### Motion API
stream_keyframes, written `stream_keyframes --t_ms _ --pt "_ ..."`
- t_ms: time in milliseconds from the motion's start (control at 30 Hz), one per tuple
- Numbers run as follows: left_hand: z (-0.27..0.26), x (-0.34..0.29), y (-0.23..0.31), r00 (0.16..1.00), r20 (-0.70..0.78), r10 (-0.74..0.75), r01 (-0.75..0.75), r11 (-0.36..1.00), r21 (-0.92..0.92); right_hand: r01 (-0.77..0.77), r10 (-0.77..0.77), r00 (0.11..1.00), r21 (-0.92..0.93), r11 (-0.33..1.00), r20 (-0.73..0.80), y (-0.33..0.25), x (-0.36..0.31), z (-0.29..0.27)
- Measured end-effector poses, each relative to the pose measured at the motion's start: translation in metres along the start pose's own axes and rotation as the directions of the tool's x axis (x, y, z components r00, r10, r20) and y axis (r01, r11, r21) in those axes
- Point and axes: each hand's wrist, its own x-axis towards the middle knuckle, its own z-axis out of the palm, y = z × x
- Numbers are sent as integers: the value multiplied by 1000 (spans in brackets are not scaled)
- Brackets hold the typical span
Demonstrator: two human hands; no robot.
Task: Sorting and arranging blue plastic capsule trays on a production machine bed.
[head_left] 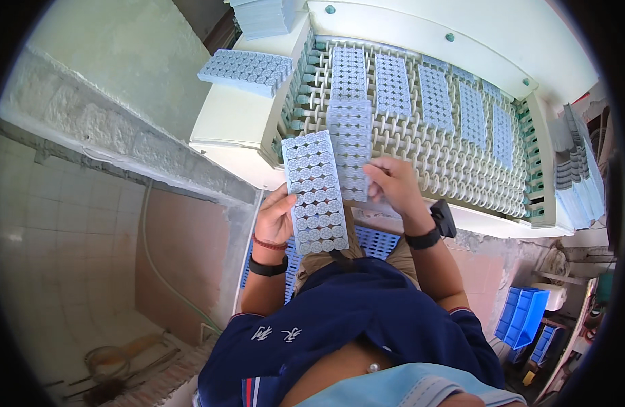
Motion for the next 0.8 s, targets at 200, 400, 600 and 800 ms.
stream_keyframes --t_ms 200,400,600,800 --pt "-3 0 -2 997 -74 7 -1 997 78 -60 61 998 -46 997 10 -3 13 16" --pt "3 11 -12 988 -157 18 10 985 174 -19 28 994 -87 996 107 -13 -19 19" --pt "9 28 -21 989 -149 -8 41 975 219 148 -134 988 -235 961 74 12 -21 13" --pt "1 23 -21 981 -179 74 -36 977 209 -90 61 979 -147 985 -195 -12 -15 -24"
